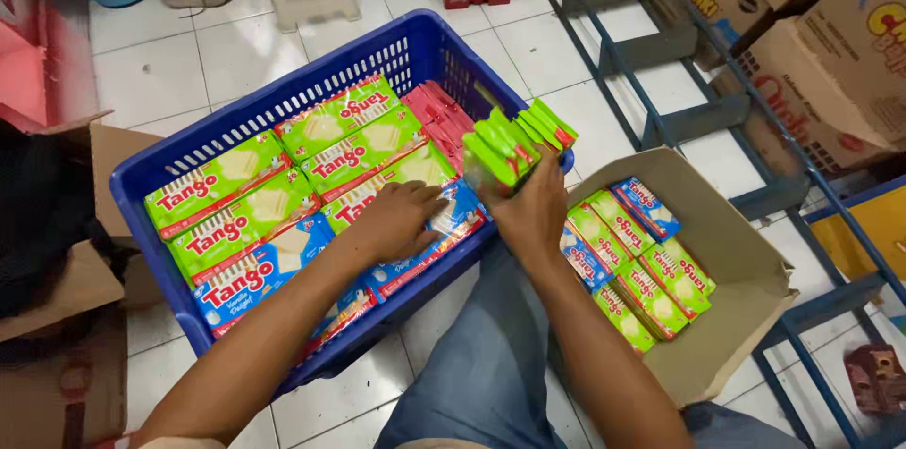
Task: The person transfers packs of Tango snacks from a cardboard box into a blue plastic crate. They handle the snack packs by hand, arranging them in neat rows within the crate.
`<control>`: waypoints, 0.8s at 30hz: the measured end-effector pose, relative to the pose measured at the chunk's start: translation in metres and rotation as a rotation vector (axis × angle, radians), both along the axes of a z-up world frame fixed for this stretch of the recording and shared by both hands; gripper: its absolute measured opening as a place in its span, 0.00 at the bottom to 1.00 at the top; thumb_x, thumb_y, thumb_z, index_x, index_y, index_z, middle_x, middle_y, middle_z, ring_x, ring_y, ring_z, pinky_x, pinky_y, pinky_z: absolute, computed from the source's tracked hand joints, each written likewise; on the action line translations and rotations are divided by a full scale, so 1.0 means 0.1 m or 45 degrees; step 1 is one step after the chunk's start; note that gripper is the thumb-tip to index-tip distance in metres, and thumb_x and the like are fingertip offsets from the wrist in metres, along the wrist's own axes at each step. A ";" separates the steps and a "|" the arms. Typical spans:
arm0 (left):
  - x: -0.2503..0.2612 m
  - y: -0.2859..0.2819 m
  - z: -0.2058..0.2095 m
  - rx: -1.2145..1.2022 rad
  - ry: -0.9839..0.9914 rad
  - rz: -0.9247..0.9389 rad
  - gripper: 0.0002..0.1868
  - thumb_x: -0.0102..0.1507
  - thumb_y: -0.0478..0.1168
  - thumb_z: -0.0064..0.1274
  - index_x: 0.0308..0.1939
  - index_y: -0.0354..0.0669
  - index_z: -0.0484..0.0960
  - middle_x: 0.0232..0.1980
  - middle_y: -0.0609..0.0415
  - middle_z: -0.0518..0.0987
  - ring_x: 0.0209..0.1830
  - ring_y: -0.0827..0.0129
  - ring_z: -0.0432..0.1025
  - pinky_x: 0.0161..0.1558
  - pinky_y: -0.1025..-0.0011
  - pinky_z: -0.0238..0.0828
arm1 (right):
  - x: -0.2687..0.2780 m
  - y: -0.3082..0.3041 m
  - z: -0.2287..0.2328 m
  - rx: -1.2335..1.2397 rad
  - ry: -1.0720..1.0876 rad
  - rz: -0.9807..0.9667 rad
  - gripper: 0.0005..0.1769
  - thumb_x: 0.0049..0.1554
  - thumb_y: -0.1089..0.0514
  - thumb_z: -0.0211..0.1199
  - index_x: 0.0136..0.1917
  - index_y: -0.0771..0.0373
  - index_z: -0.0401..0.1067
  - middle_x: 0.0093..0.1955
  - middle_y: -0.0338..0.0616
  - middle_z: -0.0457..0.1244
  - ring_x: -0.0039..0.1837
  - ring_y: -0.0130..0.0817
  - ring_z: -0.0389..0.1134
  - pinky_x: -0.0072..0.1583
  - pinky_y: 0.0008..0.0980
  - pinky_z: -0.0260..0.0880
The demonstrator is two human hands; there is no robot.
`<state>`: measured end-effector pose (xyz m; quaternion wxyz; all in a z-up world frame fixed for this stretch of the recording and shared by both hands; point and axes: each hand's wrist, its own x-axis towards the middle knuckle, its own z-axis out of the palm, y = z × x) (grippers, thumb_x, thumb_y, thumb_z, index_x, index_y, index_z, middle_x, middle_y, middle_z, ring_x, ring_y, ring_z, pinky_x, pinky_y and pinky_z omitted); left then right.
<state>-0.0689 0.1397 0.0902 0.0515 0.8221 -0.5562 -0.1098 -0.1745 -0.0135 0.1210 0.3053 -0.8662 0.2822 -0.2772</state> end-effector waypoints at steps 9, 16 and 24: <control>0.08 -0.47 0.07 -0.408 0.639 0.224 0.42 0.50 0.42 0.53 0.64 0.38 0.50 0.58 0.40 0.66 0.56 0.45 0.62 0.56 0.50 0.56 | -0.16 -0.17 -0.28 -0.094 -0.320 0.114 0.41 0.41 0.52 0.69 0.61 0.67 0.52 0.53 0.56 0.51 0.58 0.56 0.55 0.57 0.48 0.56; 0.35 -0.76 -0.12 -0.366 0.496 0.221 0.40 0.46 0.45 0.58 0.60 0.44 0.61 0.52 0.47 0.72 0.57 0.49 0.62 0.56 0.51 0.56 | -0.14 -0.80 -0.14 0.272 -0.287 0.161 0.35 0.53 0.49 0.56 0.66 0.65 0.46 0.59 0.60 0.52 0.65 0.56 0.50 0.59 0.48 0.53; 0.42 -0.85 -0.23 -0.161 0.326 0.235 0.25 0.46 0.60 0.55 0.34 0.44 0.75 0.38 0.49 0.76 0.49 0.57 0.66 0.56 0.50 0.43 | 0.11 -1.23 -0.42 0.255 0.196 0.203 0.19 0.51 0.37 0.56 0.52 0.45 0.66 0.46 0.37 0.64 0.57 0.36 0.62 0.58 0.38 0.58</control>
